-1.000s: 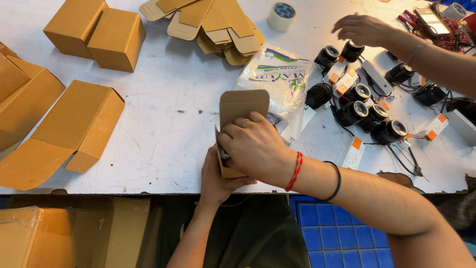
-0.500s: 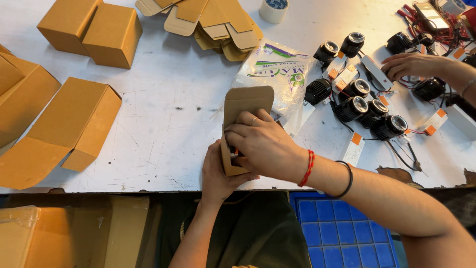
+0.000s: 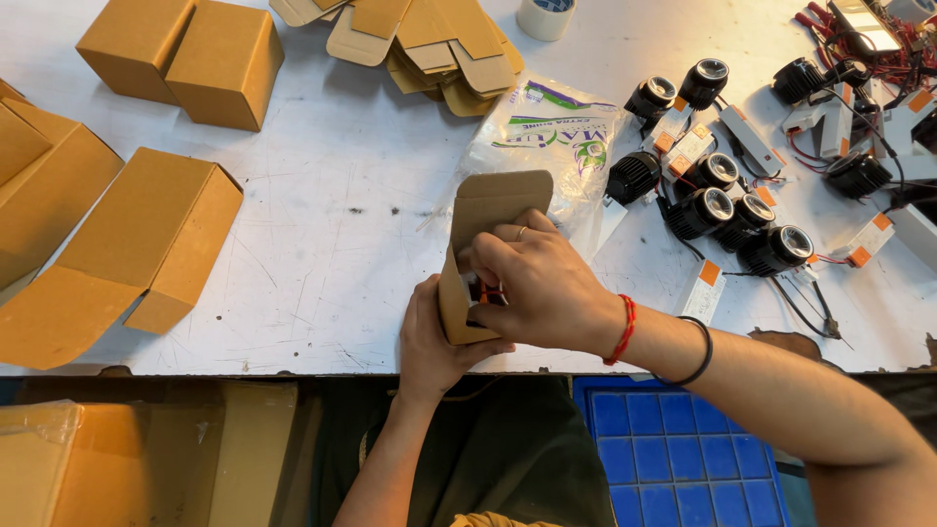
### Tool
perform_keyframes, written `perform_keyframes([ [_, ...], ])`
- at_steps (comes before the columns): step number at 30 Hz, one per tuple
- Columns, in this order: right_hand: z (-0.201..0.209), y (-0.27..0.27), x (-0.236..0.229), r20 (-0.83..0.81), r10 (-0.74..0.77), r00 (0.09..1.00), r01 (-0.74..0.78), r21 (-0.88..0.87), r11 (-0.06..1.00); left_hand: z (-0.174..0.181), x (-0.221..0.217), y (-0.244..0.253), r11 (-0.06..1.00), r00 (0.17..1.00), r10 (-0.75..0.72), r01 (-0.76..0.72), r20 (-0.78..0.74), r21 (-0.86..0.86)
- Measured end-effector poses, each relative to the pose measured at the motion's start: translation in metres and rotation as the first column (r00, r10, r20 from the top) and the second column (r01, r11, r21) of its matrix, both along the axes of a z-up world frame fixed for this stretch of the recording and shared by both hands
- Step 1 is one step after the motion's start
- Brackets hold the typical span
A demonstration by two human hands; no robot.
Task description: The person packs small black cylindrical electronic components and white power adapters into cardboard boxes. They place each item into a plastic bag, then into a box, and close the box. The process is repeated for multiple units.
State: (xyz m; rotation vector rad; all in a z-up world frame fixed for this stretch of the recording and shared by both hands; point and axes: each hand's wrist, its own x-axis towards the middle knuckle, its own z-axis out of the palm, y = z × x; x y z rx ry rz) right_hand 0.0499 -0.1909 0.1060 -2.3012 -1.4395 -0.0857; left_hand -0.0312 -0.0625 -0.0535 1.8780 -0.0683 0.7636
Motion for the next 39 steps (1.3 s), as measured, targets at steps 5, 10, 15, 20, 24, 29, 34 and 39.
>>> perform_keyframes([
  [5, 0.009, -0.009, 0.002, -0.102, -0.065, 0.993, 0.063, -0.018, 0.998, 0.001, 0.000, -0.001, 1.000, 1.000, 0.018, -0.019, 0.011, 0.002],
  [10, 0.012, 0.001, -0.009, 0.181, 0.069, 0.981, -0.053, -0.087, 0.995, -0.007, 0.002, 0.000, 0.996, 0.996, -0.047, 0.041, -0.078, -0.076],
  [15, 0.018, -0.018, 0.007, -0.010, 0.254, 0.967, -0.254, -0.064, 0.965, -0.009, 0.001, 0.001, 0.998, 0.998, -0.018, 0.015, -0.056, -0.056],
  [20, -0.001, -0.095, 0.029, -0.598, 0.234, 0.767, 0.274, 0.634, 0.723, 0.004, -0.002, 0.011, 0.994, 0.977, -0.108, 0.112, 0.183, -0.009],
  [24, -0.079, -0.093, 0.042, -0.759, 0.553, 0.344, 0.468, 0.649, 0.600, 0.023, 0.005, 0.018, 0.987, 0.965, -0.160, 0.157, 0.206, 0.029],
  [29, -0.133, -0.067, 0.025, -0.845, 0.526, 0.096, 0.586, 0.476, 0.656, 0.035, 0.015, 0.015, 0.969, 0.962, -0.245, 0.248, 0.119, -0.004],
  [34, -0.117, -0.054, 0.020, -0.884, 0.388, 0.262, 0.542, 0.467, 0.698, 0.041, 0.011, 0.014, 0.964, 0.956, -0.265, 0.266, 0.127, 0.009],
  [39, -0.111, -0.055, 0.023, -0.891, 0.319, 0.324, 0.490, 0.446, 0.749, 0.048, 0.005, 0.014, 0.939, 0.946, -0.319, 0.324, 0.067, -0.113],
])
